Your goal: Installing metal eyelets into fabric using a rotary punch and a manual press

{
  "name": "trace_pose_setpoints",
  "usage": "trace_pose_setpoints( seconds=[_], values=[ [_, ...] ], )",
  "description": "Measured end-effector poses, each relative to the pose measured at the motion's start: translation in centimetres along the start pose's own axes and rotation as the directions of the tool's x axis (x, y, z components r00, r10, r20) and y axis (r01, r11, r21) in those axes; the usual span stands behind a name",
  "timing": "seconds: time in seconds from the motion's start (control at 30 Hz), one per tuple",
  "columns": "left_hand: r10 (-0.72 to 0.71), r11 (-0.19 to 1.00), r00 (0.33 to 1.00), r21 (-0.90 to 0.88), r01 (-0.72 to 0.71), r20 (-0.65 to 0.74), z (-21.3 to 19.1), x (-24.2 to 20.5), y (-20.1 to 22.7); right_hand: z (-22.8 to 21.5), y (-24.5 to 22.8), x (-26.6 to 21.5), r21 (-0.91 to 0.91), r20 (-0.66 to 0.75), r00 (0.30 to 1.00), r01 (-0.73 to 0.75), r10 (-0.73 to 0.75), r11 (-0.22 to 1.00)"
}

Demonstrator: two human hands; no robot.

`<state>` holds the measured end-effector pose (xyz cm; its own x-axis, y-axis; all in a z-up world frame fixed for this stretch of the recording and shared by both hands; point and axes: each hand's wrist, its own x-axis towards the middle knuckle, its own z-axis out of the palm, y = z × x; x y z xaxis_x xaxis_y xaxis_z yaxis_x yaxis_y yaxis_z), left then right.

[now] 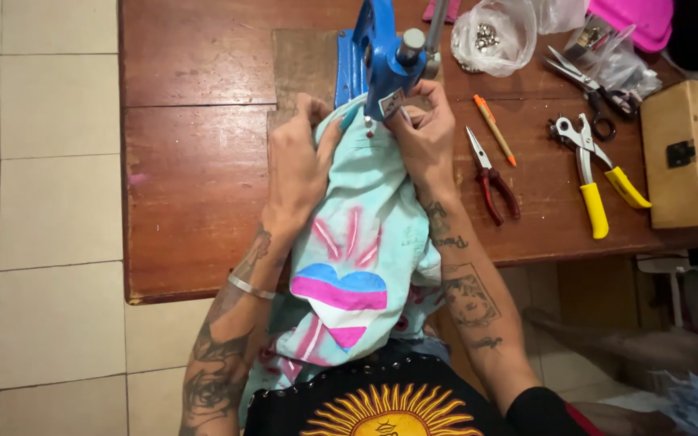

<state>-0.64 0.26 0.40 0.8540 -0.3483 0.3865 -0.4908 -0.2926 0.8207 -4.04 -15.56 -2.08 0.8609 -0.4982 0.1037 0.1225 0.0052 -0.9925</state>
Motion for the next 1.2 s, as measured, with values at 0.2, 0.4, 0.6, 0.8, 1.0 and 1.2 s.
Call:
trace_pose_setpoints(
  seconds=[0.2, 0.4, 0.6, 0.8, 1.0, 1.2],
  values=[
    [0.133, 0.99, 0.991, -0.04, -0.132, 0.022, -1.4, 0.0, 1.0, -0.1, 0.0, 0.0, 0.044, 0.002, 1.0, 0.031, -0.031, 0.999],
    [0.125, 0.977, 0.979, -0.193, -0.093, 0.163, -1.5, -0.2, 0.5, 0.3, -1.0, -0.1, 0.075, -0.01, 0.999, 0.039, -0.039, 0.996],
    [0.21, 0.966, 0.953, -0.198, -0.168, 0.22, -1.8, 0.0, 0.6, 0.1, -0.6, -0.1, 0.057, -0.026, 0.999, 0.027, -0.026, 0.998],
    [0.216, 0.964, 0.937, -0.209, -0.161, 0.275, -1.1, 0.5, -0.1, 0.2, -0.4, 0.2, 0.088, -0.043, 0.998, 0.049, -0.045, 0.995],
    [0.268, 0.949, 0.895, -0.256, -0.182, 0.357, -1.6, 1.6, -2.3, 0.4, -0.4, -0.1, 0.086, -0.073, 0.995, 0.073, -0.067, 0.994],
    [0.254, 0.946, 0.887, -0.292, -0.144, 0.387, -2.6, 2.0, -1.4, 0.6, -0.6, 0.1, 0.088, -0.091, 0.994, 0.068, -0.06, 0.994]
  ],
)
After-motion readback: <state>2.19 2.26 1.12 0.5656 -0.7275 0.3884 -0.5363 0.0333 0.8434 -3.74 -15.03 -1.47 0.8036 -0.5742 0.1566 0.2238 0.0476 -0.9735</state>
